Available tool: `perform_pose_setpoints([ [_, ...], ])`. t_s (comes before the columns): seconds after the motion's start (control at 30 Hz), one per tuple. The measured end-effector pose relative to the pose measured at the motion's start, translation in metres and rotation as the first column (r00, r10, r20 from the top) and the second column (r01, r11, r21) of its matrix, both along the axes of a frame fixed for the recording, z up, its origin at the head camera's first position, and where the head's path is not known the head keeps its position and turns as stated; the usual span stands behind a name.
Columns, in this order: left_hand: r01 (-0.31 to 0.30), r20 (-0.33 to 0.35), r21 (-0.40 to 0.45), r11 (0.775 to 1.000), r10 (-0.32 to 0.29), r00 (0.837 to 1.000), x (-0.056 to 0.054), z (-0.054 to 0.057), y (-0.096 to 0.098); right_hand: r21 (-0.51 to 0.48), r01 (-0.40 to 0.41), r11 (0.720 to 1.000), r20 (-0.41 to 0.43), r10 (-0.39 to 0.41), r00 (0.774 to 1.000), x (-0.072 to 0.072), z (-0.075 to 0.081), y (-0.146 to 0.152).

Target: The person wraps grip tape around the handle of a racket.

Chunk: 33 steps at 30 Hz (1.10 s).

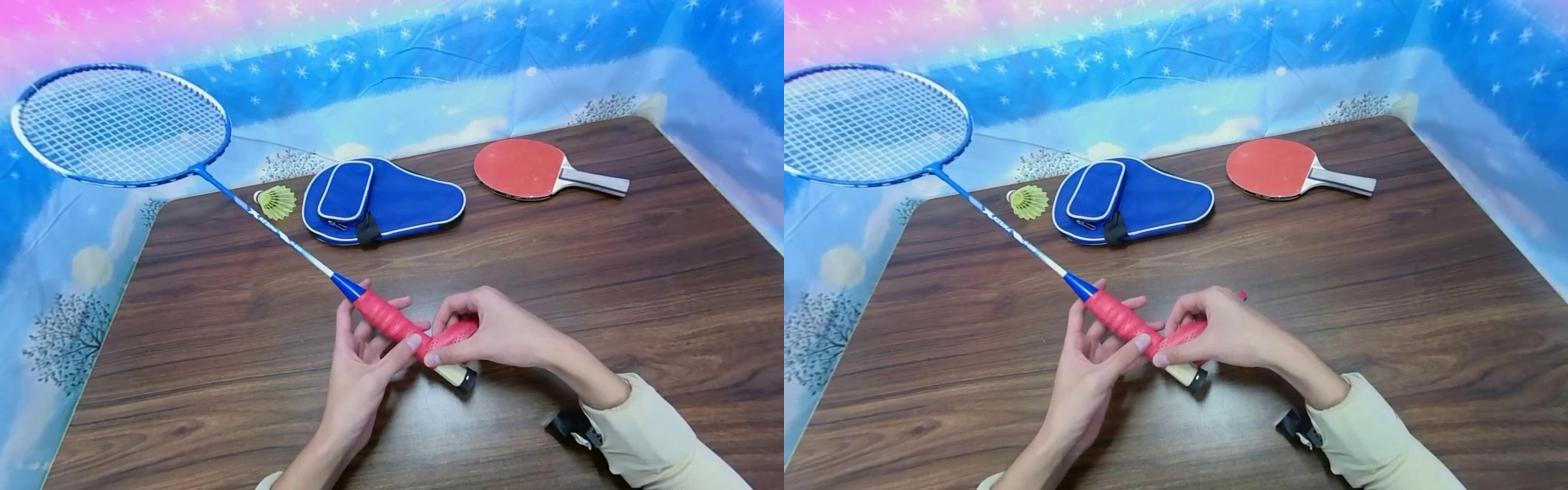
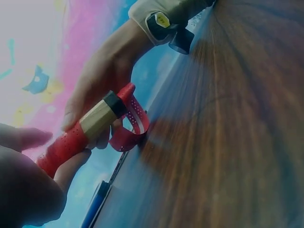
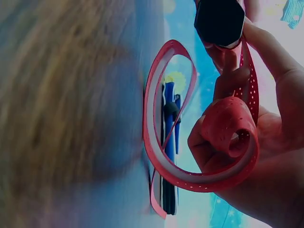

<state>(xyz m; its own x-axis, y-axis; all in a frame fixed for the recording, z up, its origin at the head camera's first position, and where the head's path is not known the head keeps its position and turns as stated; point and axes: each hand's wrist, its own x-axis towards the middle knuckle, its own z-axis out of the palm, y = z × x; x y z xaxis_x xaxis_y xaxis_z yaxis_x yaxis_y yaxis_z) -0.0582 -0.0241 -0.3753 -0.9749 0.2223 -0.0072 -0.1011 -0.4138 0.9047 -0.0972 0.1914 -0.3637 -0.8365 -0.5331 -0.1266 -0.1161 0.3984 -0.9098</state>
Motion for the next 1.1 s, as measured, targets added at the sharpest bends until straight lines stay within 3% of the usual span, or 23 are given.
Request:
perform_pose_setpoints([
  [0.4,-0.041,-0.087,-0.074,0.996,0.034,0.996,0.001,0.005,0.000,-0.006,-0.022,1.000,-0.008,0.022,1.000,0.000,0.001,-0.001],
  [0.57,-0.066,-0.097,-0.057,0.996,0.060,0.993,0.000,0.008,-0.002,-0.013,-0.036,0.999,-0.005,0.036,0.999,-0.003,0.002,0.003],
  [1.1,-0.086,0.016,-0.016,0.996,0.086,0.996,-0.001,0.012,-0.004,-0.022,-0.023,1.000,-0.037,0.022,0.999,-0.004,0.004,0.005],
])
